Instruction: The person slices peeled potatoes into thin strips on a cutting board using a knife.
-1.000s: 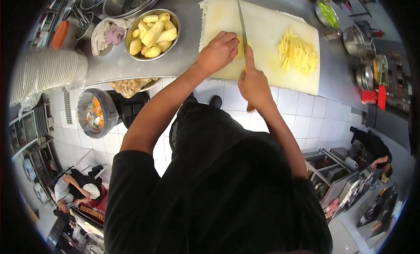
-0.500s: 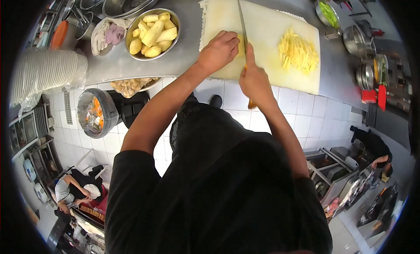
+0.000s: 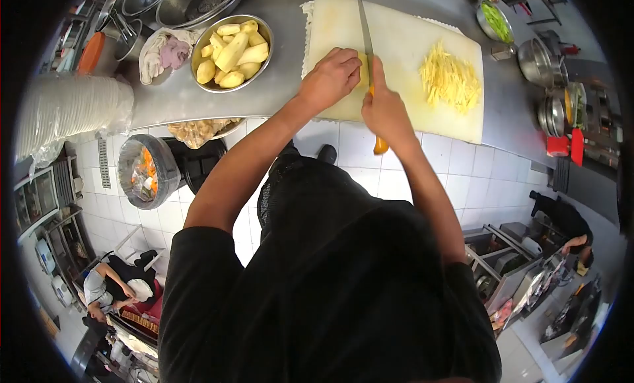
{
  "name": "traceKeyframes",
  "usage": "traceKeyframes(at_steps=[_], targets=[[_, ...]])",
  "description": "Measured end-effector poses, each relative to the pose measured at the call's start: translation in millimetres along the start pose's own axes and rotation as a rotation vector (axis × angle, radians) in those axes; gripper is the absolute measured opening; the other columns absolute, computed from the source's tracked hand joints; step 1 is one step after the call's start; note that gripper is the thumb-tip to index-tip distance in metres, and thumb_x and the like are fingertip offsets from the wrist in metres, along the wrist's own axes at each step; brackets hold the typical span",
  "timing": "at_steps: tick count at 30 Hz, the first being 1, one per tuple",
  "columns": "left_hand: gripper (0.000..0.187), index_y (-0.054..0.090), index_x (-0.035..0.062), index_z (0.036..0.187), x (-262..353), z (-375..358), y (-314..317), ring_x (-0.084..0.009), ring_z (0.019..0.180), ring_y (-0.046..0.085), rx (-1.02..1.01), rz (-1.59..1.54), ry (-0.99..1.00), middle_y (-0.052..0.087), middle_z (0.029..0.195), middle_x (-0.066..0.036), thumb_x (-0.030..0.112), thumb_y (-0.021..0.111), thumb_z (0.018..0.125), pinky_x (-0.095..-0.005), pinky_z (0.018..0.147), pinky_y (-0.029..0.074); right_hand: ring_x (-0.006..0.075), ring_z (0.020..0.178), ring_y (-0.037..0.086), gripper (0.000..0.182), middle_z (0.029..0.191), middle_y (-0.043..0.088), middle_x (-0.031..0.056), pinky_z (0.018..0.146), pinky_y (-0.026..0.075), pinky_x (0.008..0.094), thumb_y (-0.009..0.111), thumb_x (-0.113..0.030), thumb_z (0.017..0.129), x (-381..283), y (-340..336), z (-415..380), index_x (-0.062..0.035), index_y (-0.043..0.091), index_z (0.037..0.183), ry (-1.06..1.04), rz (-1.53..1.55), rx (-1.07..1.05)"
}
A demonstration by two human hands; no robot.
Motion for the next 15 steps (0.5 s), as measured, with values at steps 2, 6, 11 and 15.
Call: traceKeyframes(at_steps=[2, 6, 11, 15], targets=[[0.015, 0.069, -0.0014, 0.096, 2.4, -2.6, 0.8, -0.0292, 0.096, 0.062, -0.012, -0.008, -0.008, 0.066, 0.105, -0.011, 0.003, 0.067, 0.082, -0.0386, 0.085, 0.054, 0.0493, 0.082, 0.064, 0.077, 0.084, 0.066, 0.0322, 0.078, 0.05, 0.0549, 0.048, -0.008, 0.087, 3.9, -3.8, 16.0, -0.0064, 0.012, 0.156, -0.002, 0.052, -0.039], [0.015, 0.069, -0.0016, 0.095, 1.8, -0.3, -2.9, -0.0291, 0.095, 0.062, 0.009, -0.001, 0.001, 0.065, 0.104, -0.011, 0.003, 0.067, 0.081, -0.0385, 0.085, 0.054, 0.0486, 0.086, 0.064, 0.077, 0.087, 0.066, 0.0334, 0.08, 0.05, 0.0536, 0.047, -0.009, 0.087, -9.7, -23.6, -6.7, -0.0069, 0.012, 0.156, 0.065, 0.061, -0.142], [0.016, 0.068, -0.0014, 0.096, -1.4, -0.3, -0.4, -0.0298, 0.095, 0.062, 0.02, -0.01, -0.006, 0.066, 0.103, -0.011, 0.003, 0.067, 0.081, -0.0389, 0.085, 0.053, 0.0489, 0.085, 0.064, 0.078, 0.087, 0.065, 0.0337, 0.081, 0.05, 0.0535, 0.046, -0.006, 0.087, -11.9, -9.6, -29.3, -0.0076, 0.011, 0.156, 0.051, 0.0, -0.065], [0.016, 0.068, -0.0014, 0.097, -0.8, -2.8, -1.1, -0.0301, 0.096, 0.062, -0.002, -0.001, -0.011, 0.066, 0.103, -0.012, 0.004, 0.067, 0.082, -0.039, 0.086, 0.053, 0.0416, 0.065, 0.066, 0.076, 0.087, 0.068, 0.0286, 0.07, 0.053, 0.0487, 0.045, -0.009, 0.091, 7.3, 3.3, 14.9, -0.012, 0.01, 0.158, -0.012, 0.001, 0.002]])
Point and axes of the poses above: each hand's wrist, its own z-axis towards the middle knuckle, its own y-axis out of the palm, x = y × z, the point moved 10 cm from there along z, towards the middle knuckle
